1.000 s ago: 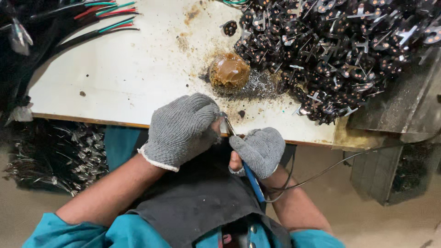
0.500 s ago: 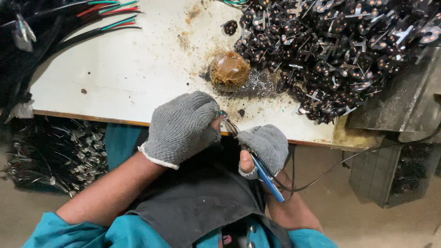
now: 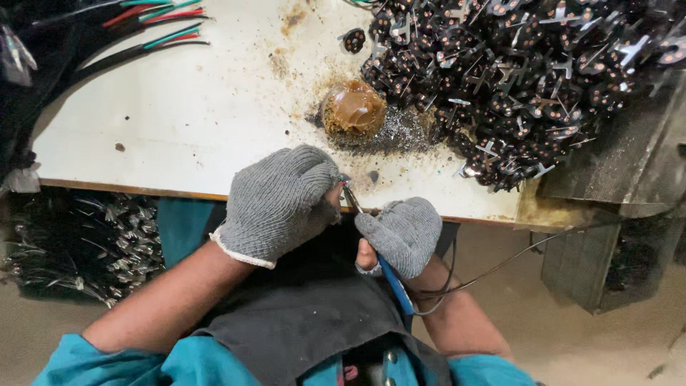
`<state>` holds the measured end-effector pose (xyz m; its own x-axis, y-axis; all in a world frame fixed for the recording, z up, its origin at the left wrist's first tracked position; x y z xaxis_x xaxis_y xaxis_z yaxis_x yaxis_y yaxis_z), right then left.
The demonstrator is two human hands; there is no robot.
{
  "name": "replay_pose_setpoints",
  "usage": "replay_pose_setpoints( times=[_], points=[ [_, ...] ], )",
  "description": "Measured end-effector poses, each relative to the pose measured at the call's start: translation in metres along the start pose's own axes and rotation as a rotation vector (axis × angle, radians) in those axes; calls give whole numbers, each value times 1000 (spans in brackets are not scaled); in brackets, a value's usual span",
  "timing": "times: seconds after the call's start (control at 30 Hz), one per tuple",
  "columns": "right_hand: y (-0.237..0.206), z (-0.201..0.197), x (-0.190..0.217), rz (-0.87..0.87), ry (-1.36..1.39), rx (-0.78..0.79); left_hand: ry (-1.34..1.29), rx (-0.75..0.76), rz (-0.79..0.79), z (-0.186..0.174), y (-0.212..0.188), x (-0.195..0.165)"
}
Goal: The person solders wires onto small electrical components at a workbench. They hold a component and wire in one hand, dip the wire end into a flux ball, and use a soldering iron to solder the connection, placing finished pieces aside and repeating the process.
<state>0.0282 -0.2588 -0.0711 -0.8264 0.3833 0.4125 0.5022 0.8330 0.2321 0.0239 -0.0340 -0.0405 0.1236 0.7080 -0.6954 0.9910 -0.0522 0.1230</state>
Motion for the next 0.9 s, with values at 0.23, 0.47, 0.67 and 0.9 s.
replay_pose_setpoints(
  times=[0.23, 0.47, 0.67, 0.9],
  points=[
    [0, -1, 4, -45, -22, -159, 9, -18, 11, -1, -1, 1],
    [1, -6, 14, 169, 169, -455, -5, -37, 19, -3, -2, 0],
    [5, -13, 23, 333, 174, -345, 16, -27, 18, -3, -1, -1],
    [21, -17, 23, 533, 190, -353, 44, -44, 16, 0, -2, -2]
  ],
)
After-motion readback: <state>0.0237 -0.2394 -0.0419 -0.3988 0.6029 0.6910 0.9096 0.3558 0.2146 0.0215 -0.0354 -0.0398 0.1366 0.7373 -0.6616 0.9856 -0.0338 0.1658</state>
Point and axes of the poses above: each hand's wrist, its own y-axis towards the middle knuckle, its own z-axis out of the palm, x = y × z, the point moved 2 cm from there along y, towards the middle knuckle, and after that the axes turned 4 degrees about -z, right-handed, at the moved point
